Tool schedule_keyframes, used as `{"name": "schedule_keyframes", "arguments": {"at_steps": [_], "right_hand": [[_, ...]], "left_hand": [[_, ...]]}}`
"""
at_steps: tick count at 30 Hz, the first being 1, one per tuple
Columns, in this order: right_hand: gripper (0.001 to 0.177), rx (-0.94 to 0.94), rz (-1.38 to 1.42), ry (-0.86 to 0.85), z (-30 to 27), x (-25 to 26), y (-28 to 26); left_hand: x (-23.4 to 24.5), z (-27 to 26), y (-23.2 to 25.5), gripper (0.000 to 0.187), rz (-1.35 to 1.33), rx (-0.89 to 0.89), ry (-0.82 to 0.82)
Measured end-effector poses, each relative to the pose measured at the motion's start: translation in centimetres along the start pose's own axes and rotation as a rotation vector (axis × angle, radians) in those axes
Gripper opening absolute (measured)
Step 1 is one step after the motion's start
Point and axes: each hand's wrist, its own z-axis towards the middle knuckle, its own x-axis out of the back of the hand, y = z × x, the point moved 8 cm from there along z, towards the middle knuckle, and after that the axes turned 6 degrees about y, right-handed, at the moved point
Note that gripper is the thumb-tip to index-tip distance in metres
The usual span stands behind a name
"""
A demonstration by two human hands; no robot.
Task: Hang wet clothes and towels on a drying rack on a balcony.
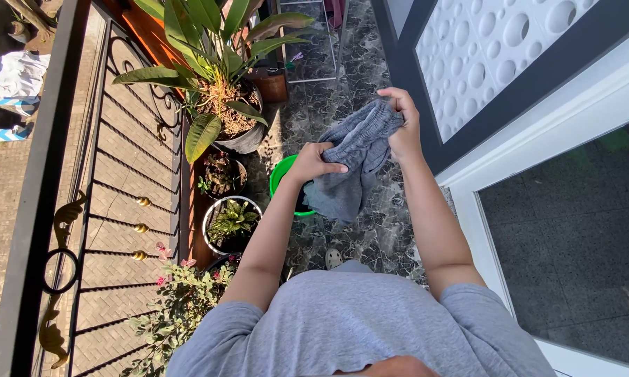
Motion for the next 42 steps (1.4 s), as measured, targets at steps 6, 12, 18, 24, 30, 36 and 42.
{"name": "schedule_keyframes", "arguments": {"at_steps": [6, 12, 18, 24, 30, 36, 42], "right_hand": [[0.014, 0.009, -0.036, -0.07, 1.1, 1.3, -0.8], [0.032, 0.131, -0.068, -0.039, 4.7, 6.0, 1.8], [0.044, 0.072, -0.12, -0.107, 11.4, 11.4, 4.3], [0.058, 0.026, -0.352, -0.349, 16.9, 15.2, 5.8], [0.04, -0.09, -0.653, -0.437, 21.4, 16.7, 10.0], [0.05, -0.011, -0.539, -0.38, 26.4, 16.5, 8.7], [0.031, 0.09, -0.659, -0.369, 30.8, 17.7, 13.8]], "left_hand": [[-0.1, -0.4, -0.7, 0.046, 0.226, -0.389, 0.52], [0.8, 5.7, -5.7, 0.041, -0.014, 0.264, 0.526], [3.5, 15.2, -1.4, 0.055, -0.464, -0.203, 0.642], [4.8, 23.1, 4.6, 0.049, -0.534, -0.282, 0.448], [5.2, 28.9, 4.6, 0.03, -0.346, -0.156, 0.463], [5.7, 31.7, 6.5, 0.03, -0.399, -0.278, 0.345], [5.9, 34.6, 9.5, 0.038, -0.431, -0.424, 0.22]]}}
